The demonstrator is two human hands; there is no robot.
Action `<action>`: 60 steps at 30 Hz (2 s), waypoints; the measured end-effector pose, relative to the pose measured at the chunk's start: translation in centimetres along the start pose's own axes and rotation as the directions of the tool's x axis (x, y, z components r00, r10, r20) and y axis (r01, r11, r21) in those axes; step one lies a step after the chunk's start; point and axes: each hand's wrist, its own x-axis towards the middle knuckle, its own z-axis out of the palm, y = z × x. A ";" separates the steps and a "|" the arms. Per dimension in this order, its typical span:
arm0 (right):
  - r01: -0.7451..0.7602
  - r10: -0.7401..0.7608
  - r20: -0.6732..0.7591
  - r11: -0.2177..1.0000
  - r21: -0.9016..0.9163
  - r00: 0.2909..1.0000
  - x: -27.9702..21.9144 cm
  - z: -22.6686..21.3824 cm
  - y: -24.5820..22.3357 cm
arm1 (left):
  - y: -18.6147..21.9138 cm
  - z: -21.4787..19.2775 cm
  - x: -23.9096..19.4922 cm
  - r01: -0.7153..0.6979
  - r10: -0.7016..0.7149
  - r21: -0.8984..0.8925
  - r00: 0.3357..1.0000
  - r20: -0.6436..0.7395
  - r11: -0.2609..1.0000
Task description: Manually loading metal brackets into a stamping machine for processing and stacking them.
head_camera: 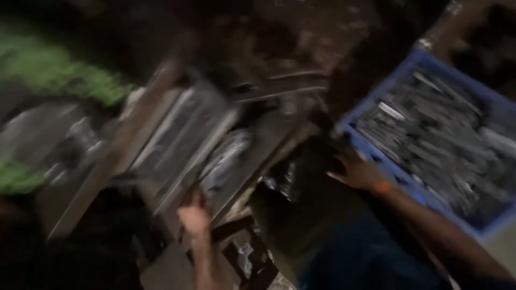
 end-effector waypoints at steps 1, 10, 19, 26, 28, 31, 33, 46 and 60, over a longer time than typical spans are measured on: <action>0.015 -0.008 -0.047 0.989 0.148 0.999 1.0 2.1 1.2 | 1.7 -2.6 0.0 -0.177 0.157 -0.107 0.972 -0.173 0.978; -0.179 0.147 0.161 0.962 0.207 0.976 2.5 4.0 3.4 | 6.6 -13.8 12.5 -0.104 0.124 0.069 0.900 -0.417 0.992; 0.295 -0.277 -0.318 0.955 0.008 0.907 1.9 5.7 1.0 | 5.9 -11.1 14.9 -0.195 0.114 -0.214 0.933 -0.340 0.957; 0.377 -0.349 -0.188 0.915 0.142 0.918 1.9 5.2 -5.2 | 9.5 -12.2 7.1 -0.235 0.166 -0.214 0.940 -0.297 0.948; 0.379 -0.345 -0.210 0.914 0.148 0.915 2.5 5.2 -4.4 | 9.9 -12.9 6.0 -0.142 0.120 -0.297 0.988 -0.094 0.944; 0.374 -0.341 -0.204 0.914 0.157 0.918 2.2 5.7 -3.8 | 7.7 -8.9 4.7 -0.211 0.167 -0.216 0.964 -0.204 0.953; 0.378 -0.350 -0.193 0.915 0.137 0.917 2.0 5.8 -3.7 | 7.1 -9.1 4.8 -0.052 0.055 -0.300 0.998 0.001 0.953; 0.556 -0.472 -0.437 0.827 0.080 0.765 4.4 1.7 -7.0 | 5.0 -1.6 4.0 0.033 -0.033 -0.022 0.999 0.000 0.999; 0.806 -0.840 -0.434 0.486 -0.337 0.326 14.8 -13.4 -35.1 | 7.6 -5.9 2.5 -0.039 -0.012 -0.304 0.986 -0.166 0.952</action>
